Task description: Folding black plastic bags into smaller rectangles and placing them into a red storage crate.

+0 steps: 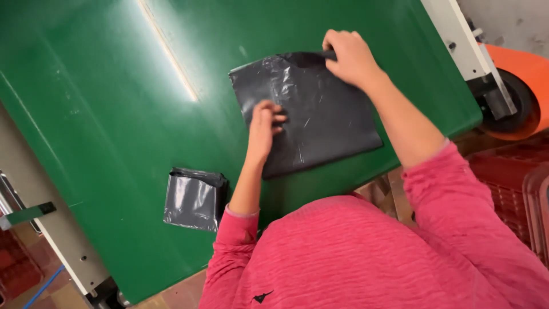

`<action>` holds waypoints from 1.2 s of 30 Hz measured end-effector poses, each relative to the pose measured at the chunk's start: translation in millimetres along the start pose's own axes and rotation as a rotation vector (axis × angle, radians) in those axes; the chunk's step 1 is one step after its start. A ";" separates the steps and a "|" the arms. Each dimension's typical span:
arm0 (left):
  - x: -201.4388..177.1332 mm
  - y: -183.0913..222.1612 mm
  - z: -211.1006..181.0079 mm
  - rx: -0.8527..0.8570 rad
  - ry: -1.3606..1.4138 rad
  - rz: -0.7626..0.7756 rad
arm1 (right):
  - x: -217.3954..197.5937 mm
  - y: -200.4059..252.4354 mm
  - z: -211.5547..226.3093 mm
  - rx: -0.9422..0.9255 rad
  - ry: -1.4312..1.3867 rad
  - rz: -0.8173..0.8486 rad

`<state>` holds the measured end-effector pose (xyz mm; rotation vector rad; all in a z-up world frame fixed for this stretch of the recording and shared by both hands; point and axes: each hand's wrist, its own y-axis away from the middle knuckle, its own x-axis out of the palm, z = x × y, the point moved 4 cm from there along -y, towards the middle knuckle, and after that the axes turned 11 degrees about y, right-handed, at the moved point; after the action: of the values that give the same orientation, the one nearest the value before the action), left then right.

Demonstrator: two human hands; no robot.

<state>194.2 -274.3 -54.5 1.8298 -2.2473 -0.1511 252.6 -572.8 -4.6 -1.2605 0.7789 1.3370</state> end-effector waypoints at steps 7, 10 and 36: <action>-40.0 36.9 45.7 -0.365 0.842 0.098 | -67.4 153.1 88.4 -0.033 -0.195 -0.260; -53.2 57.0 60.4 -0.307 0.842 0.069 | -48.4 196.2 94.6 -0.013 -0.114 -0.288; 50.2 -12.1 29.4 -0.273 -0.520 0.676 | 144.3 323.1 110.1 0.680 -1.082 -0.157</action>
<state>189.0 -327.9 -79.7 0.8857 -2.8671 -0.8300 -61.9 -494.6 -184.3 0.0149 0.2750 1.2284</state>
